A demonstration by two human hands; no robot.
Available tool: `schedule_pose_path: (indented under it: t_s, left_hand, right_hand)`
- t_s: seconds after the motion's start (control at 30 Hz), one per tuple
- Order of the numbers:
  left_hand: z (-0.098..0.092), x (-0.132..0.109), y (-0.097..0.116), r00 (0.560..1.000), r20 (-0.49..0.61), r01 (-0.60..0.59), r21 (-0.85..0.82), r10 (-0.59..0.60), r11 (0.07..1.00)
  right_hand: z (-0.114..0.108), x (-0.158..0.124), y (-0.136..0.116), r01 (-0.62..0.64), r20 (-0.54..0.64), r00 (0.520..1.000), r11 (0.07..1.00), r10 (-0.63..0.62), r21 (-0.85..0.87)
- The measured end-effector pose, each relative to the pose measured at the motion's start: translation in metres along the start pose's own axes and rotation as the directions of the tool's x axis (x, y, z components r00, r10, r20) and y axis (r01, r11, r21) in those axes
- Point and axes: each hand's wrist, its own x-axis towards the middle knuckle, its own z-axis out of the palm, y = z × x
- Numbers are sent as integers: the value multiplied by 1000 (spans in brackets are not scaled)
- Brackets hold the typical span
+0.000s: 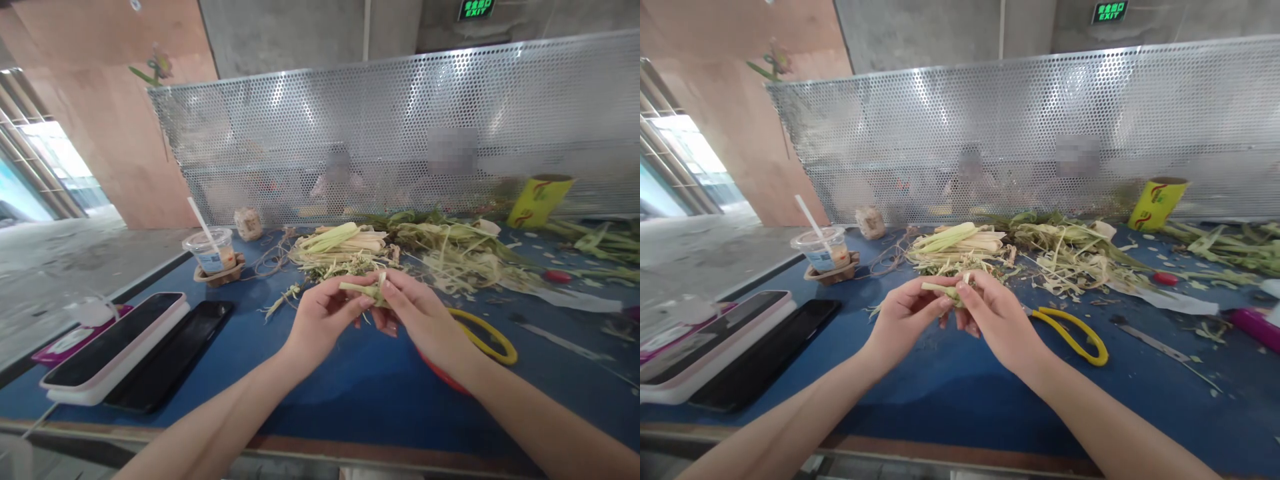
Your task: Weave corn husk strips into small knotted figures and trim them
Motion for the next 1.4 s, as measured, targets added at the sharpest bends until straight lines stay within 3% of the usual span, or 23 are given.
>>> schedule_pose_path:
  t_s: [0.2, 0.43, 0.53, 0.63, 0.8, 0.9, 1.0, 1.13, 1.27, 1.4]
  left_hand:
    - [3, -1, -5, 995, -97, -16, 44, 20, 999]
    - [3, 1, -10, 992, -70, 104, -64, -108, 993]
    - [4, 2, -10, 984, -80, 151, -91, -159, 984]
    - [5, 2, -10, 980, -81, 171, -112, -181, 979]
    - [6, 0, -10, 986, -106, 124, -76, -132, 989]
    - [4, 0, -7, 984, -148, 101, 21, -96, 995]
    - [2, 0, -4, 980, -183, 88, 40, -80, 995]
    - [2, 1, -3, 973, -216, 73, -72, -87, 995]
    - [7, 2, -4, 979, -91, 155, -264, -185, 952]
    - [10, 3, -2, 975, -77, 184, -248, -209, 951]
  right_hand:
    - [5, -1, 3, -49, -150, 985, 974, 84, 222]
    - [3, 5, 12, -23, -209, 970, 902, 125, 431]
    - [0, 6, 15, 27, -308, 947, 931, 93, 365]
    - [-2, 5, 13, 62, -398, 918, 985, 7, 162]
    - [-2, 0, 4, 40, -349, 934, 991, -82, -127]
    - [-2, 0, 4, 32, -407, 907, 980, -112, -198]
    - [-4, -1, 7, 36, -463, 875, 974, -139, -225]
    - [-4, -2, 8, 70, -474, 865, 975, -166, -212]
    - [-2, -2, 9, 75, -484, 861, 980, -158, -187]
    - [-1, 0, 10, 37, -440, 891, 984, -111, -173]
